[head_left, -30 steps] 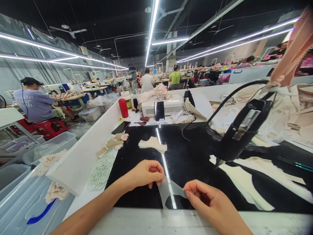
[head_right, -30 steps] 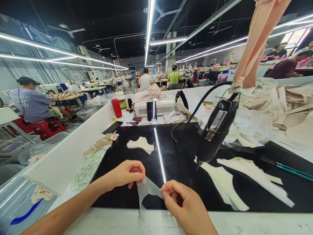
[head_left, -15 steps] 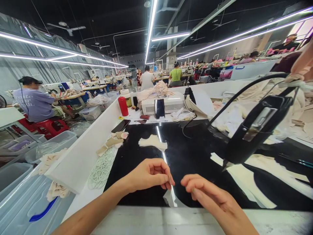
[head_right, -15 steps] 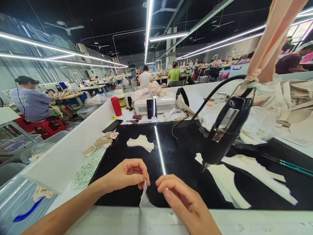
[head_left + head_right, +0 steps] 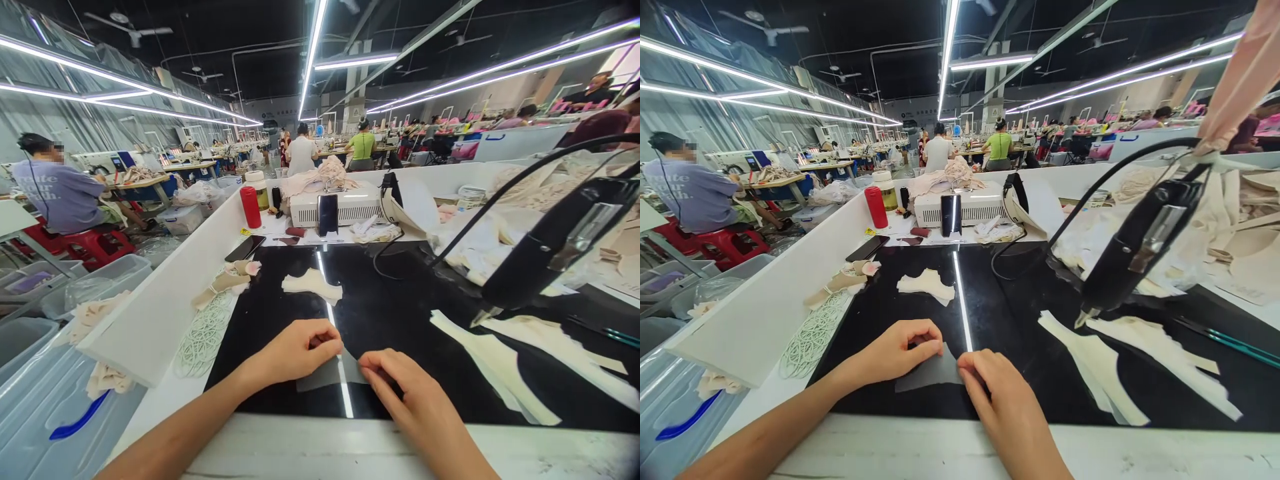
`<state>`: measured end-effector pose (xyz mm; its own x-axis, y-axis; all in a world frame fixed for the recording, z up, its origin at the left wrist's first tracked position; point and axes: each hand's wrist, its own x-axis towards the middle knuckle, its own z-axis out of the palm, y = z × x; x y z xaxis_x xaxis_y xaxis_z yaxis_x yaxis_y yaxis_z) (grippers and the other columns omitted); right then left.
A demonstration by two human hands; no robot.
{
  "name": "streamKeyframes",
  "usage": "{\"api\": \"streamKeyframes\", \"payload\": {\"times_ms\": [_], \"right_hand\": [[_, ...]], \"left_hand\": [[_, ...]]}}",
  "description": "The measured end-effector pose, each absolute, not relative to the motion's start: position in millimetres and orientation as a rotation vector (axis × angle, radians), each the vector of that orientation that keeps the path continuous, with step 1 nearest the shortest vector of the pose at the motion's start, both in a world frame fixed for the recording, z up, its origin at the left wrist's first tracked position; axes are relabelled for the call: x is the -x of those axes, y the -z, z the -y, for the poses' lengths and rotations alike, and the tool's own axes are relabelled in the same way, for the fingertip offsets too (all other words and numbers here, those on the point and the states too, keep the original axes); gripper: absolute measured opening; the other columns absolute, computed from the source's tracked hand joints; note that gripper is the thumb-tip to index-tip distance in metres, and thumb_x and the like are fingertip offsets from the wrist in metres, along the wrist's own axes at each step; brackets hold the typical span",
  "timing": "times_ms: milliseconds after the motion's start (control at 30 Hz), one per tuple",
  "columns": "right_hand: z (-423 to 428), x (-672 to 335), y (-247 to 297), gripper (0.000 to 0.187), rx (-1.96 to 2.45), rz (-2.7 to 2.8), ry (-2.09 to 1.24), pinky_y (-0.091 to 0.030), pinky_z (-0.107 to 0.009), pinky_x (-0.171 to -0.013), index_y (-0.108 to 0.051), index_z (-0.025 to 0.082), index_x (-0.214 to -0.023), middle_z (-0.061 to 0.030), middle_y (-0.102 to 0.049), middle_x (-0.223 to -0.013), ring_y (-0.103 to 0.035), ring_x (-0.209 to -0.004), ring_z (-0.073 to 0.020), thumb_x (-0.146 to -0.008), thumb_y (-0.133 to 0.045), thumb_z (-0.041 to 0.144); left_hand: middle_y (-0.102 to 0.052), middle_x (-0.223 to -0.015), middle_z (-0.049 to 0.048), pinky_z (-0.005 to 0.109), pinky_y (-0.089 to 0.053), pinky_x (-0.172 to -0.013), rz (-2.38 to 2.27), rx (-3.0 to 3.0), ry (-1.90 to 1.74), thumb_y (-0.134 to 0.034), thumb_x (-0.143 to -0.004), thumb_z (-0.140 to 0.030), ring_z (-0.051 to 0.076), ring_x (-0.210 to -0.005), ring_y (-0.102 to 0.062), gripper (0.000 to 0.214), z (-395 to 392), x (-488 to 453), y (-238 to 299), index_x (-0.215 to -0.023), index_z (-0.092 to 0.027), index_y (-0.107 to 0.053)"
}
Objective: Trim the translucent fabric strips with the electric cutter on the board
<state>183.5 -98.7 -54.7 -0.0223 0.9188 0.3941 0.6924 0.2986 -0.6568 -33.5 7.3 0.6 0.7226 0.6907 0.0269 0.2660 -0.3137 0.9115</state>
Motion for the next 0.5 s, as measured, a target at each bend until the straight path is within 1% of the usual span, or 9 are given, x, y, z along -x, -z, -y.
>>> {"api": "streamKeyframes", "payload": {"times_ms": [100,167,200,300,400,500], "right_hand": [[94,-188,60,0.024,1.421,1.829,-0.272,-0.051,-0.037,-0.076,-0.074,0.029,-0.099,-0.0021,-0.074,-0.092,-0.067,-0.078,-0.0232,-0.108,-0.052,0.036],[92,-190,61,0.026,1.418,1.859,-0.208,-0.05,-0.039,-0.076,-0.074,0.028,-0.101,-0.0034,-0.073,-0.091,-0.065,-0.076,-0.0238,-0.11,-0.051,0.035],[92,-190,61,0.027,1.421,1.871,-0.176,-0.049,-0.039,-0.074,-0.075,0.027,-0.102,-0.0042,-0.073,-0.09,-0.065,-0.076,-0.024,-0.111,-0.05,0.034],[96,-190,60,0.029,1.447,1.909,-0.092,-0.05,-0.038,-0.074,-0.075,0.025,-0.105,-0.0058,-0.072,-0.091,-0.066,-0.079,-0.024,-0.112,-0.048,0.031],[105,-195,57,0.028,1.495,1.93,-0.035,-0.055,-0.037,-0.077,-0.075,0.025,-0.107,-0.006,-0.072,-0.096,-0.068,-0.084,-0.0229,-0.113,-0.047,0.029],[119,-218,54,0.029,1.566,1.88,0.026,-0.059,-0.033,-0.08,-0.073,0.025,-0.111,-0.0071,-0.073,-0.101,-0.071,-0.092,-0.0218,-0.114,-0.045,0.032]], "left_hand": [[-0.074,-0.101,0.0058,0.035,-0.047,-0.097,-0.738,-2.098,-0.534,-0.065,-0.097,-0.033,0.023,-0.1,-0.063,0.015,-7,36,6,-0.093,-0.02,-0.073],[-0.075,-0.109,0.0074,0.039,-0.043,-0.107,-0.692,-2.197,-0.536,-0.066,-0.096,-0.028,0.026,-0.111,-0.062,0.011,-5,37,9,-0.094,-0.021,-0.074],[-0.075,-0.112,0.0083,0.041,-0.043,-0.109,-0.666,-2.226,-0.54,-0.065,-0.096,-0.026,0.027,-0.114,-0.062,0.011,-5,37,11,-0.095,-0.02,-0.075],[-0.074,-0.117,0.0097,0.043,-0.044,-0.11,-0.6,-2.313,-0.575,-0.062,-0.097,-0.019,0.028,-0.117,-0.063,0.013,-4,38,16,-0.101,-0.02,-0.074],[-0.075,-0.117,0.0057,0.038,-0.05,-0.107,-0.561,-2.517,-0.624,-0.055,-0.101,-0.015,0.023,-0.116,-0.066,0.019,-7,41,23,-0.106,-0.022,-0.072],[-0.075,-0.116,0.0033,0.031,-0.055,-0.102,-0.52,-2.592,-0.712,-0.053,-0.103,-0.015,0.02,-0.114,-0.069,0.021,-11,44,31,-0.105,-0.024,-0.072]]}}
